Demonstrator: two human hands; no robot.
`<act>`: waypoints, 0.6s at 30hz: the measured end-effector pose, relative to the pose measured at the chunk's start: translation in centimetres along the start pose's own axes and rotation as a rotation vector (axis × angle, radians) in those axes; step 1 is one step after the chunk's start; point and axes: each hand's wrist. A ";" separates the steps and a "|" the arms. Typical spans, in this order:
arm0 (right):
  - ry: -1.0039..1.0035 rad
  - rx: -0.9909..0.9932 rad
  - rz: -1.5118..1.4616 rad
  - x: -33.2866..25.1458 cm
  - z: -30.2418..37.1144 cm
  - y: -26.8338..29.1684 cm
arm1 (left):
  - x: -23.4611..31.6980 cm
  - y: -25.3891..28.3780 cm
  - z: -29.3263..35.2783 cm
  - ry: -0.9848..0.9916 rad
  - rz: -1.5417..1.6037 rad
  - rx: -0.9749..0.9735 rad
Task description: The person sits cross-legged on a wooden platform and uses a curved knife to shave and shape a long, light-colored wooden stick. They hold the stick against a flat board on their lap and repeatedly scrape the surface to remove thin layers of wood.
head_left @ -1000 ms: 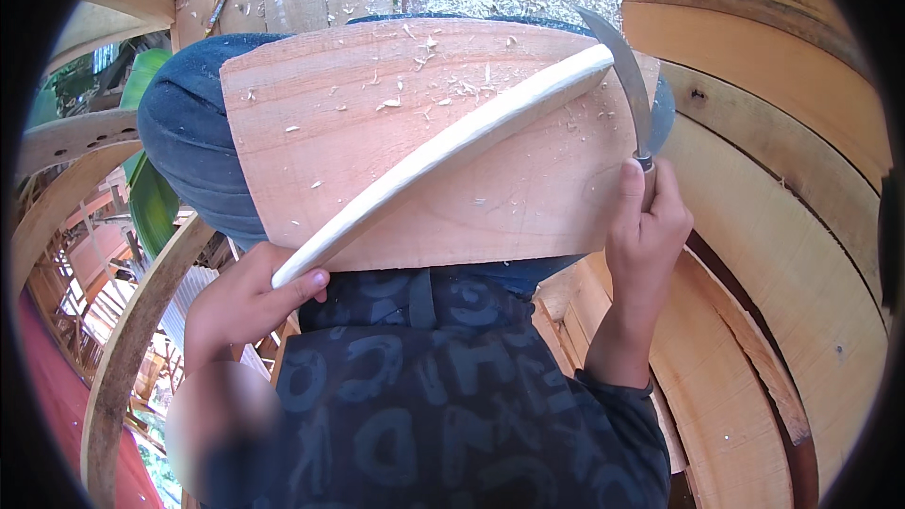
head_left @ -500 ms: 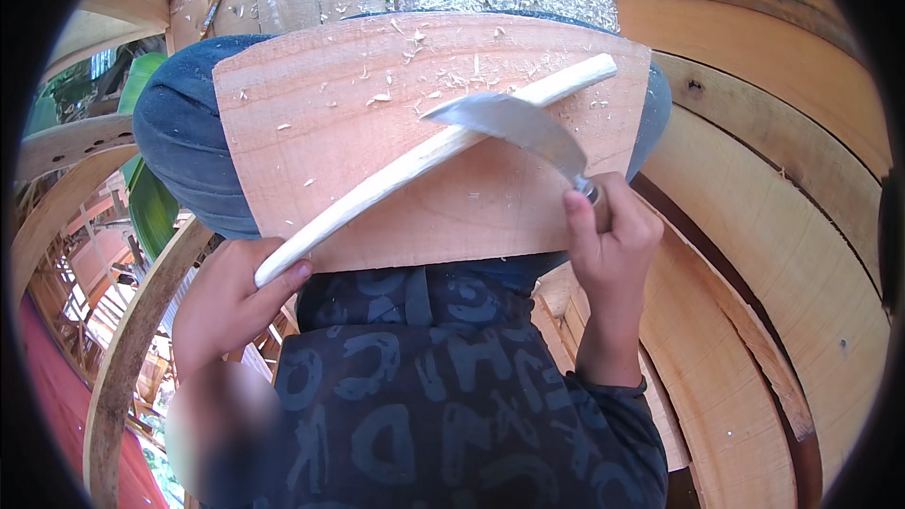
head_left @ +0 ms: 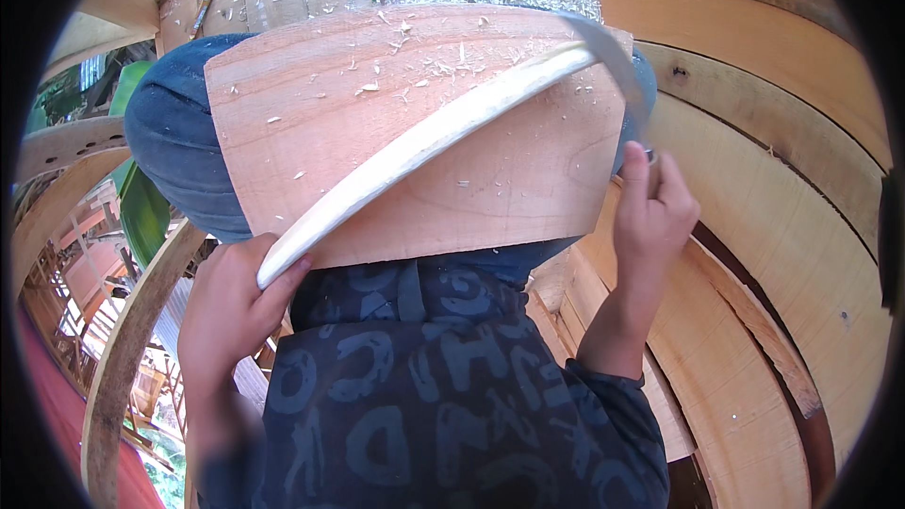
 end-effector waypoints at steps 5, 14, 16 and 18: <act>-0.047 0.110 -0.083 0.1 0.6 -0.5 | -0.2 -0.1 -0.2 -0.006 -0.006 0.004; 0.106 -0.043 -0.363 -2.1 1.5 -0.5 | -0.1 0.1 -0.5 -0.035 0.044 0.006; 0.251 -0.085 -0.410 -3.2 1.8 -1.6 | 0.1 0.0 -0.7 -0.034 0.071 0.018; 0.322 -0.127 -0.426 -4.2 1.8 -2.3 | 0.3 -0.1 -0.8 -0.040 0.082 0.027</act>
Point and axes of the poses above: each hand's wrist, its own z-axis away from the middle knuckle, its own y-axis out of the back of the hand, x = y × z, and after that the axes turned 11 degrees about y, right-handed
